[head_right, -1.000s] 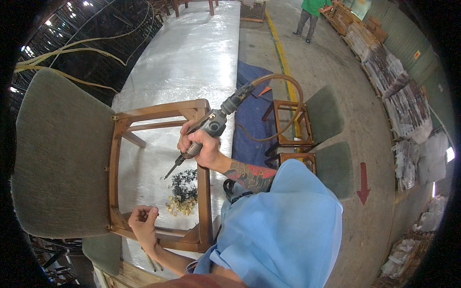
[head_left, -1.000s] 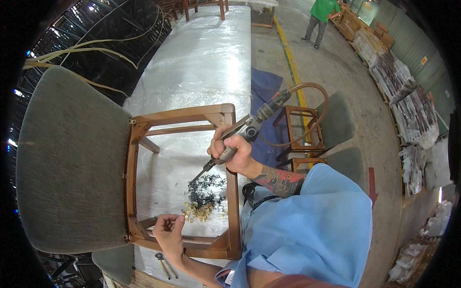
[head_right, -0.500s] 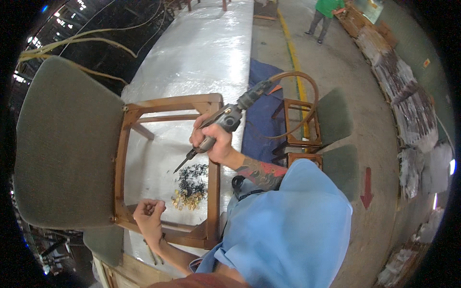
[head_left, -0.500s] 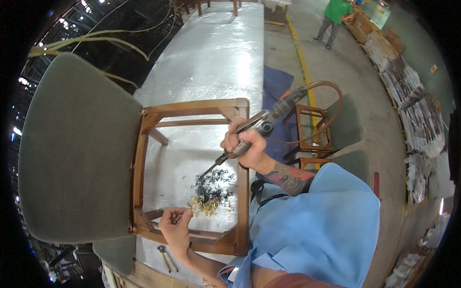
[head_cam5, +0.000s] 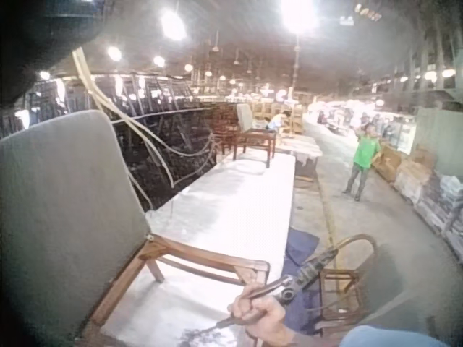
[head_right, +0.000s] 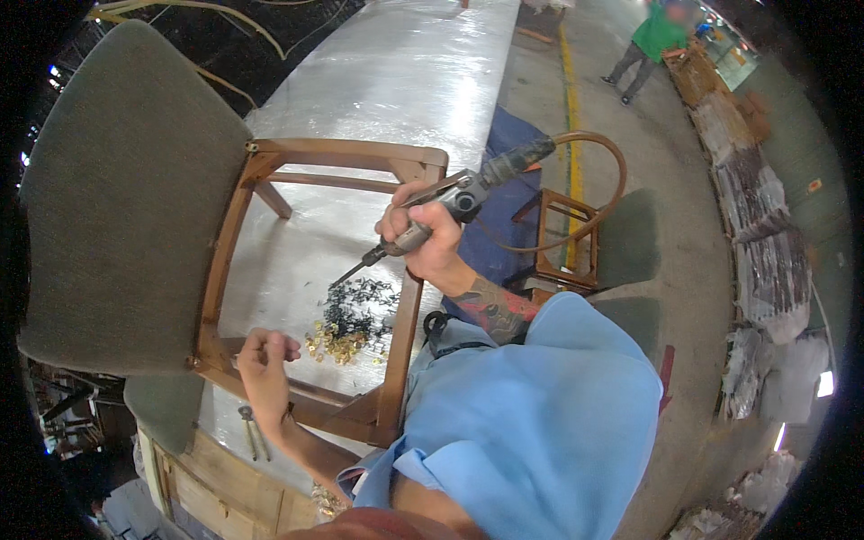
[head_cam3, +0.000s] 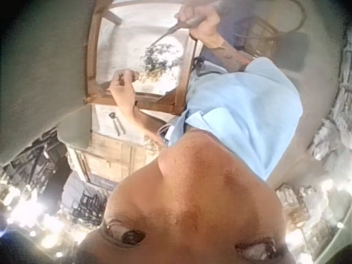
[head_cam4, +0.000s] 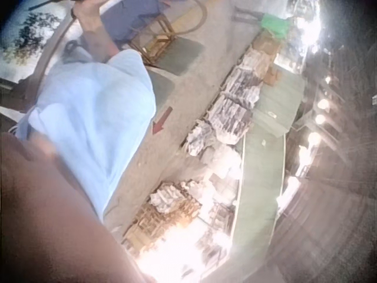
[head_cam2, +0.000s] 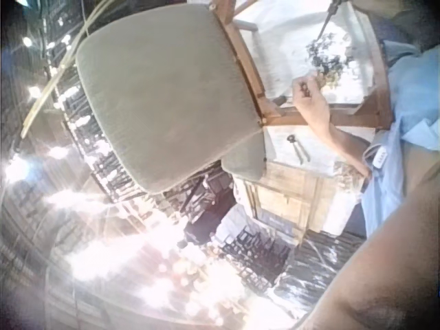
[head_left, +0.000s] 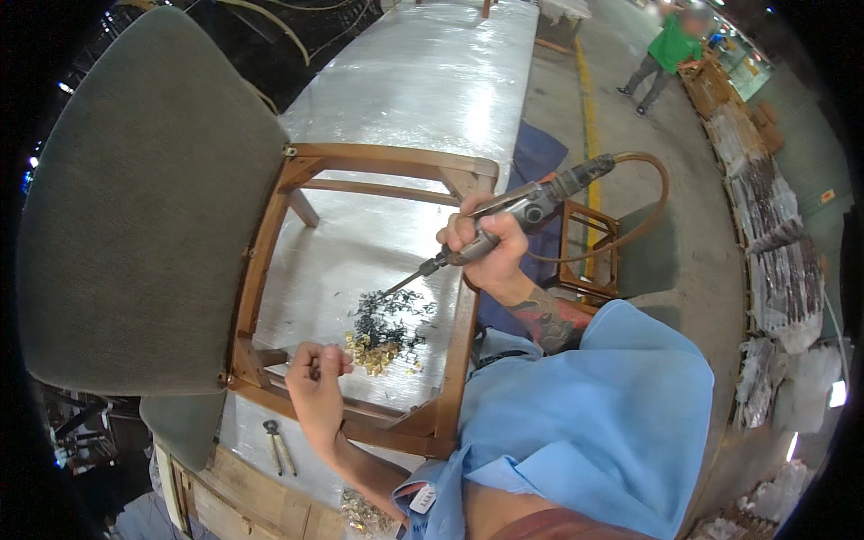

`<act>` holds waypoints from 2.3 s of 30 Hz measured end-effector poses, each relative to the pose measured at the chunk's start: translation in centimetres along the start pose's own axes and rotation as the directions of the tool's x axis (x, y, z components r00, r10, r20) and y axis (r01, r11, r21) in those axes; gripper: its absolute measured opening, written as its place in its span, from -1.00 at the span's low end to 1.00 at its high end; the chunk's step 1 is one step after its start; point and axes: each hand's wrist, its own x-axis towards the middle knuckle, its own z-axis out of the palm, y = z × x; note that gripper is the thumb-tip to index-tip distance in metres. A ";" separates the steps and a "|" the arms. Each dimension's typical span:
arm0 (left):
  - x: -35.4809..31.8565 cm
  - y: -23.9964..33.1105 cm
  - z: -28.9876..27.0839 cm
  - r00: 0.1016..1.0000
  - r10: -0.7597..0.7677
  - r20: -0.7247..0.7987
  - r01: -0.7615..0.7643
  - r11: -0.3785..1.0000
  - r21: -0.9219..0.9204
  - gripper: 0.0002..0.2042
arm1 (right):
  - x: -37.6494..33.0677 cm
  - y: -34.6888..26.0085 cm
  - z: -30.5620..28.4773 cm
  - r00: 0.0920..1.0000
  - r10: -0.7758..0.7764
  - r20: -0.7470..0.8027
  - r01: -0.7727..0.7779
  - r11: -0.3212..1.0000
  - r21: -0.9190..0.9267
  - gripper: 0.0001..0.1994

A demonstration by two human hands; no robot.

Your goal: The person assembles a wooden chair by attaching the seat cushion to the frame using a pneumatic screwdriver. They position the seat, insert screws, and tighten them at multiple points on the chair frame.

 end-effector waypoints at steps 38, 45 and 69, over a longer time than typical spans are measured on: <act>-0.2 0.0 -0.4 0.997 0.057 0.045 -0.061 0.993 0.097 -0.78 | 0.0 -0.1 0.5 0.999 -0.016 -0.041 0.015 0.999 -0.032 -0.68; -0.1 -0.4 -0.6 0.998 0.047 0.037 -0.050 0.995 0.087 -0.81 | 0.2 0.0 0.4 0.999 -0.027 -0.042 0.024 0.998 -0.057 -0.69; 0.0 0.2 -0.2 0.994 0.087 0.073 -0.096 0.987 0.130 -0.85 | 0.4 -0.3 0.9 0.998 -0.014 -0.069 0.005 0.993 -0.119 -0.65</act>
